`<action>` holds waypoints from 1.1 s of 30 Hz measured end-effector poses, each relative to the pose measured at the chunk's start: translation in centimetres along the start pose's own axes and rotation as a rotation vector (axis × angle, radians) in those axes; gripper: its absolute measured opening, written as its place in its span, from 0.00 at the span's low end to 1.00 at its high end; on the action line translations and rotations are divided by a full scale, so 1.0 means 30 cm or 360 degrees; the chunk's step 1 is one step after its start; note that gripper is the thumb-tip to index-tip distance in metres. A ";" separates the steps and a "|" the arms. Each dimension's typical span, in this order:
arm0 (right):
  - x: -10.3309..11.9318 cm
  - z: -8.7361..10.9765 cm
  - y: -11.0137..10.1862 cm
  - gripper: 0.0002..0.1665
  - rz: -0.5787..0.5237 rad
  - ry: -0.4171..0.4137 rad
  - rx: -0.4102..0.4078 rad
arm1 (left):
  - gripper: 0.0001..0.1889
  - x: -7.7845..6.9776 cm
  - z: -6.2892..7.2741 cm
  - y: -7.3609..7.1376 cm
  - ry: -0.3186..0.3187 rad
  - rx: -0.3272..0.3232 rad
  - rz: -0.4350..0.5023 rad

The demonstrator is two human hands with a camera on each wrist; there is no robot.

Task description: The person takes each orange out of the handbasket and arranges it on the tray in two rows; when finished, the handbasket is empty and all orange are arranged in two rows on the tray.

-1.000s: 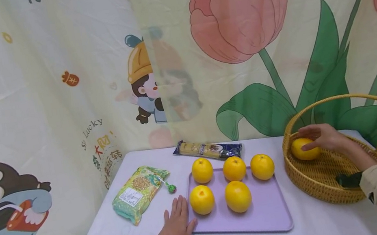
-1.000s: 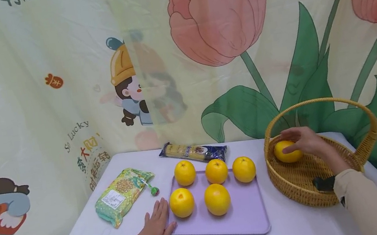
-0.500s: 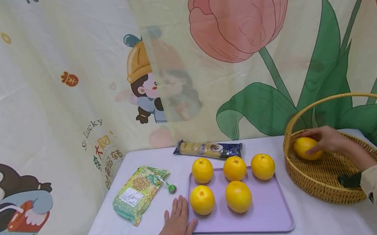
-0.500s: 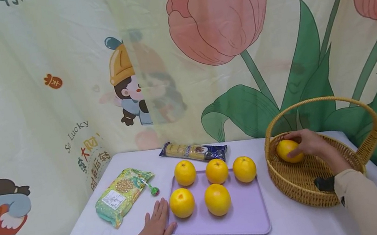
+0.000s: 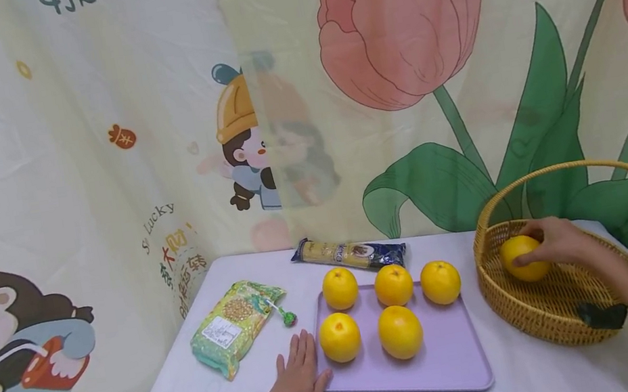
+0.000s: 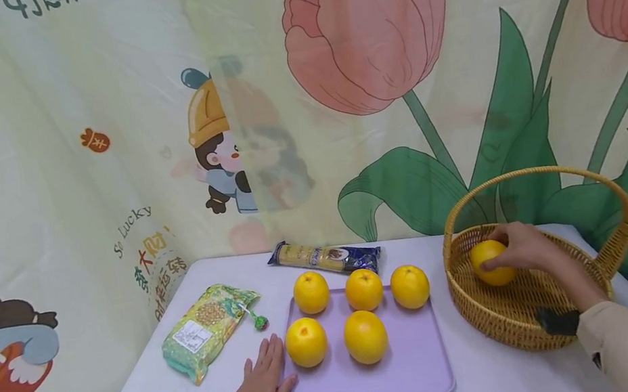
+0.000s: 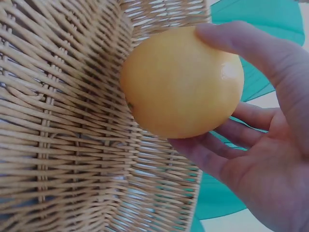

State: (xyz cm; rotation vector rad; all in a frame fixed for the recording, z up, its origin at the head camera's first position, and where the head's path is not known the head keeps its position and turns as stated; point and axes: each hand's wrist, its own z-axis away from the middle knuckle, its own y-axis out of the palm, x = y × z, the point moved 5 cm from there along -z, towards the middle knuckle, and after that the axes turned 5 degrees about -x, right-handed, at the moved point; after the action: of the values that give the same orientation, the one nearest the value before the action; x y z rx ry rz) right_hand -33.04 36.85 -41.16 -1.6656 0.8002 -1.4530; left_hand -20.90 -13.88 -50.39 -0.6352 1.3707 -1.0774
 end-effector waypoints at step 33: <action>0.314 0.237 -0.210 0.39 -0.0281 -0.0319 -0.0266 | 0.44 0.043 -0.029 0.037 0.0000 -0.0036 0.0079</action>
State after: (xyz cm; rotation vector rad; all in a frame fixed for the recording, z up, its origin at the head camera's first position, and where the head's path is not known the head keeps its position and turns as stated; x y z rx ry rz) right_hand -24.77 33.05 -31.36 -2.0167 0.6924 -1.3375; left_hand -21.66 -14.38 -52.09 -0.6146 1.3934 -1.0234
